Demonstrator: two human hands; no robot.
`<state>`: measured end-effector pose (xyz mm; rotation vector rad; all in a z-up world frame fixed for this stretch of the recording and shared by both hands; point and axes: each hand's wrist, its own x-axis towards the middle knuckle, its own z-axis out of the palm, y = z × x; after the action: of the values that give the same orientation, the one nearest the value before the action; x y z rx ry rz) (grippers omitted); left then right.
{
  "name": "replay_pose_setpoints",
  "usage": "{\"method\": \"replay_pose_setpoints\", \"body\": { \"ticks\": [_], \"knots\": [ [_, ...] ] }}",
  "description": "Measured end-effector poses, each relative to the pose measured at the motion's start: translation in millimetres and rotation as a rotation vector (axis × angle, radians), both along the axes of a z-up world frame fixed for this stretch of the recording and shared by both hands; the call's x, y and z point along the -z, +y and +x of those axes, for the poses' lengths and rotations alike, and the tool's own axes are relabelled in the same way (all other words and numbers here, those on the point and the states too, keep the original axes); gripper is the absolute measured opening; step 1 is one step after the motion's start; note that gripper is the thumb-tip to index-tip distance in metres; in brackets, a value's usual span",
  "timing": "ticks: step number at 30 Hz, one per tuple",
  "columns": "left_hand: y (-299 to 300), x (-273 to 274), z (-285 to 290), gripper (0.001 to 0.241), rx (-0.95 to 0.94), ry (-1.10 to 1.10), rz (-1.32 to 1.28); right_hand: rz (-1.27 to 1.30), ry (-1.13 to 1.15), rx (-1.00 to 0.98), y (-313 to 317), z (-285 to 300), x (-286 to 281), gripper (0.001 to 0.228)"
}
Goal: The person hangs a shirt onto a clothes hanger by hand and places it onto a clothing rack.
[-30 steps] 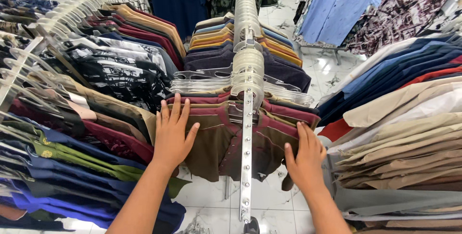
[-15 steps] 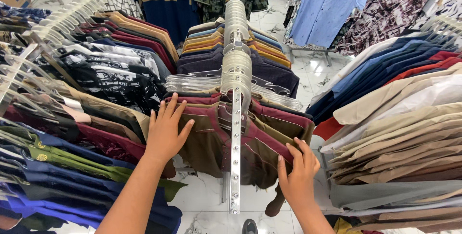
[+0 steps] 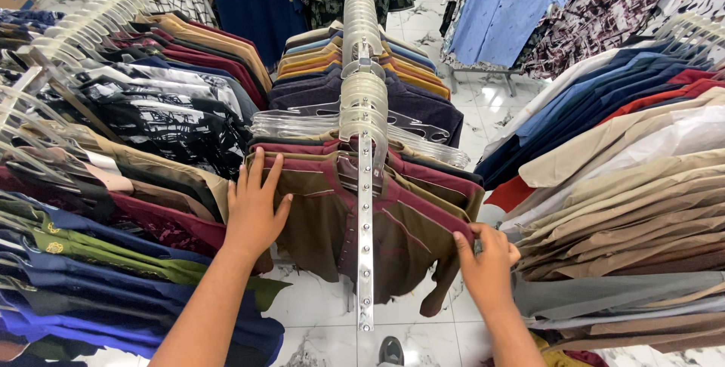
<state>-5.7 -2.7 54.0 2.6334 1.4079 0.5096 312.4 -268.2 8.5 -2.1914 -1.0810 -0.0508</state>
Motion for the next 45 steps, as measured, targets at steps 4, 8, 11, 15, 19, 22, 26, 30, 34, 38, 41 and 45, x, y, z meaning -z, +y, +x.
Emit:
{"method": "replay_pose_setpoints", "body": {
  "ticks": [4, 8, 11, 15, 19, 22, 26, 30, 34, 38, 41, 45],
  "knots": [
    [0.2, -7.0, -2.0, 0.076, 0.025, -0.010, -0.066, -0.095, 0.069, 0.089, -8.2, 23.2, 21.6, 0.019],
    [-0.3, -7.1, -2.3, 0.075, 0.029, -0.036, -0.079, -0.007, 0.081, 0.100, -8.7, 20.0, 18.4, 0.019],
    [-0.8, -3.0, -2.1, 0.074, 0.027, -0.043, 0.001, 0.114, 0.091, 0.107, -4.5, -5.6, -15.5, 0.028],
    [-1.6, -4.1, -1.1, 0.069, 0.040, -0.086, 0.060, 0.182, -0.011, 0.038, 6.4, -10.3, -27.6, 0.028],
    [2.3, 6.2, -4.0, 0.068, 0.047, -0.029, 0.169, 0.099, -0.055, -0.061, 21.2, -11.1, -30.7, 0.036],
    [1.6, 10.8, -8.4, 0.067, 0.043, 0.029, 0.221, 0.080, -0.036, -0.053, 29.9, -13.3, -34.5, 0.038],
    [0.1, 15.4, -11.9, 0.069, 0.019, 0.123, 0.317, 0.097, -0.046, -0.060, 35.6, -11.6, -33.6, 0.041],
    [1.5, 18.9, -15.3, 0.076, 0.018, 0.030, 0.247, 0.217, -0.117, -0.094, 40.7, -9.3, -44.4, 0.039],
    [8.2, 0.3, -7.0, 0.078, -0.014, -0.147, 0.078, 0.151, -0.122, -0.211, 56.0, -2.3, -85.7, 0.052],
    [28.0, -2.4, 13.3, 0.074, 0.024, -0.226, -0.033, -0.041, -0.155, -0.266, 75.3, 0.2, -108.6, 0.071],
    [39.7, 0.9, 19.7, 0.074, 0.028, -0.220, -0.014, -0.048, -0.259, -0.310, 74.4, 5.1, -90.9, 0.064],
    [52.9, -7.3, 20.0, 0.080, 0.062, -0.187, -0.044, -0.055, -0.280, -0.317, 65.3, -3.2, -82.3, 0.064]
  ]
}}
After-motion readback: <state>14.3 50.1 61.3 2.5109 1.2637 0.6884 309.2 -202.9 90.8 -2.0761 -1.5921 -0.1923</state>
